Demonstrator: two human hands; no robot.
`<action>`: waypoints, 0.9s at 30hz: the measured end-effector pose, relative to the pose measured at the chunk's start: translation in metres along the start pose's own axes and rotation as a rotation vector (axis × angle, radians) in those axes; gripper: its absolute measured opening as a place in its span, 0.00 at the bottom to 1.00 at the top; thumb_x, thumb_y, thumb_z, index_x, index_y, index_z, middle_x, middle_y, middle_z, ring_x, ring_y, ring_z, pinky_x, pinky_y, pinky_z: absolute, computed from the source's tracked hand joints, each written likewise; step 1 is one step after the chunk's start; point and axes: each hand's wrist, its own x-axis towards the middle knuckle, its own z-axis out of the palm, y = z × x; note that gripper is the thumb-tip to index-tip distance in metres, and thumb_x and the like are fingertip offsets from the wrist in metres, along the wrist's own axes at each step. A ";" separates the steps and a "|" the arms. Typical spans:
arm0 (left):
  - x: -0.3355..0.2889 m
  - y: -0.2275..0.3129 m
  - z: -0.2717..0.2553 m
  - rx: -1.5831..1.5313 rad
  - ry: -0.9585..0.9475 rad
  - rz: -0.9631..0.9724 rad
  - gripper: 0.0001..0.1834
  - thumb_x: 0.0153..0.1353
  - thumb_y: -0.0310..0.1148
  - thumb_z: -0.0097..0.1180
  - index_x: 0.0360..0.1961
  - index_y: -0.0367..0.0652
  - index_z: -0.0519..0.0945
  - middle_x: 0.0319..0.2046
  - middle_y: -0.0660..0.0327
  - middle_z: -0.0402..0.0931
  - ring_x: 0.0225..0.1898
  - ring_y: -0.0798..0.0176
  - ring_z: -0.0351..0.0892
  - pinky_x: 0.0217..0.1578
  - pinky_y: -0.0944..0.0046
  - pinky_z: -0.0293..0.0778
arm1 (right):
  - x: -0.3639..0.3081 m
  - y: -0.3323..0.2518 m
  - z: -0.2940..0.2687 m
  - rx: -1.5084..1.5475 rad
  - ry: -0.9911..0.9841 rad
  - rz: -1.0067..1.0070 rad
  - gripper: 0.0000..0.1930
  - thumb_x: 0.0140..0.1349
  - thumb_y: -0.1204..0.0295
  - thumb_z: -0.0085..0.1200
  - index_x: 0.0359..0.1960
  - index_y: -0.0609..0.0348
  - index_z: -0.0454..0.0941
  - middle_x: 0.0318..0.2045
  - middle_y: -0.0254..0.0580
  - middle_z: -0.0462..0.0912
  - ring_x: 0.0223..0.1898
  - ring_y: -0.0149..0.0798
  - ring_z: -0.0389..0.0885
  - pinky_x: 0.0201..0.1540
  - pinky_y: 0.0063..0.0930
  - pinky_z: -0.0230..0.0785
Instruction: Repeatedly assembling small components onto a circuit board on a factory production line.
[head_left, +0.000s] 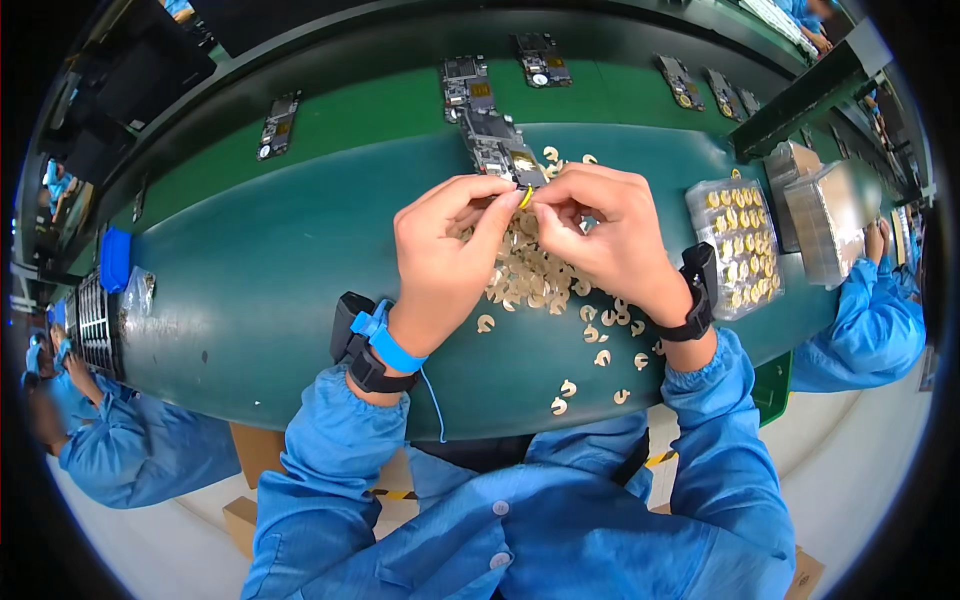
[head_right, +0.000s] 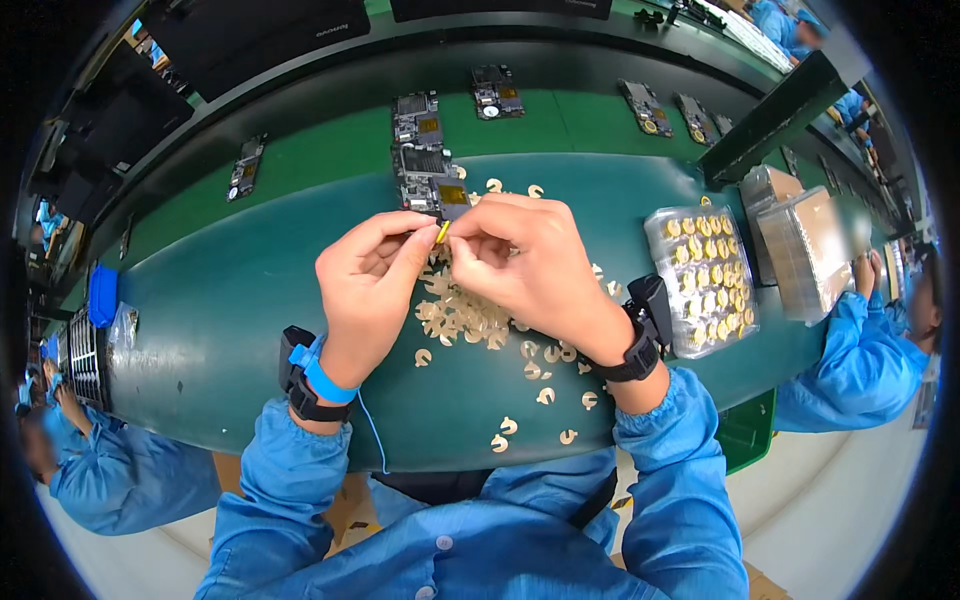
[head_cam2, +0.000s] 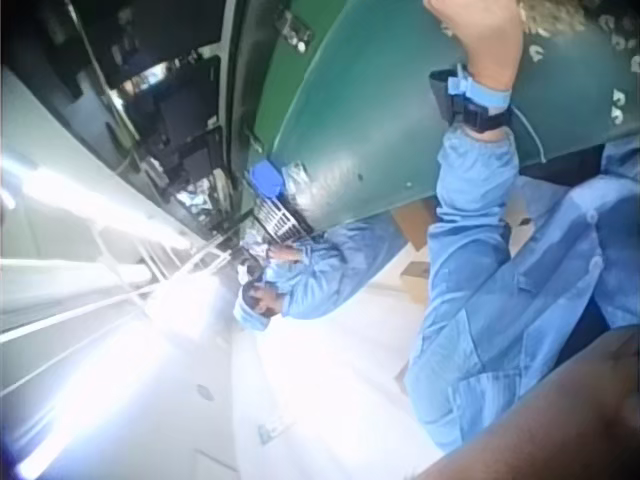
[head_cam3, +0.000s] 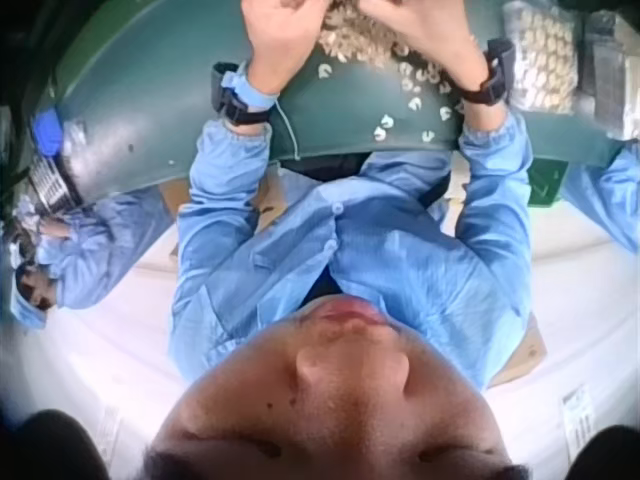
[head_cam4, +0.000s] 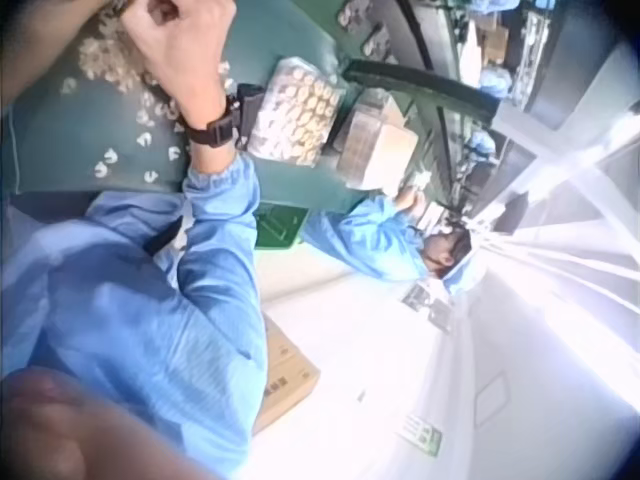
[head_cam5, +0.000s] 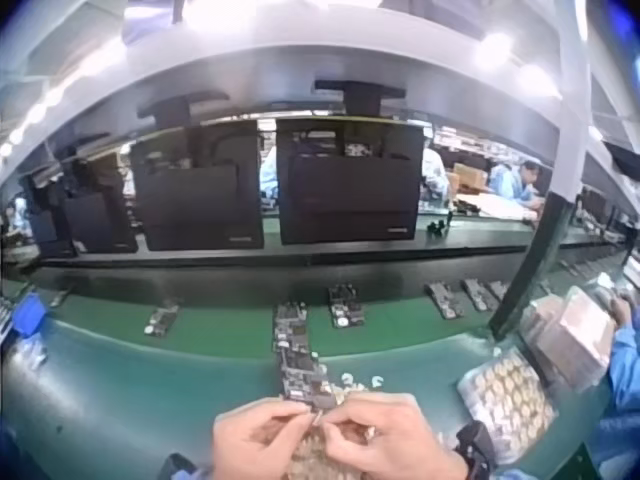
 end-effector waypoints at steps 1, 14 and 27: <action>0.000 -0.002 -0.001 0.021 -0.017 0.034 0.06 0.70 0.19 0.60 0.45 0.27 0.84 0.44 0.56 0.85 0.45 0.67 0.85 0.48 0.69 0.80 | 0.000 0.000 0.002 -0.009 0.012 -0.010 0.03 0.56 0.80 0.64 0.31 0.66 0.82 0.23 0.39 0.80 0.21 0.32 0.78 0.26 0.25 0.72; -0.001 -0.002 -0.002 -0.084 -0.075 -0.003 0.08 0.73 0.22 0.58 0.46 0.25 0.83 0.42 0.55 0.85 0.43 0.66 0.85 0.47 0.67 0.81 | -0.002 0.004 0.008 0.017 0.054 -0.019 0.04 0.54 0.80 0.64 0.31 0.66 0.83 0.22 0.38 0.79 0.21 0.30 0.77 0.25 0.25 0.69; 0.001 0.000 0.000 -0.217 -0.038 -0.086 0.13 0.76 0.28 0.56 0.46 0.25 0.83 0.41 0.52 0.85 0.42 0.62 0.87 0.50 0.60 0.86 | 0.003 -0.002 -0.019 0.010 -0.009 0.077 0.09 0.62 0.72 0.68 0.38 0.64 0.85 0.24 0.34 0.75 0.20 0.23 0.67 0.23 0.24 0.57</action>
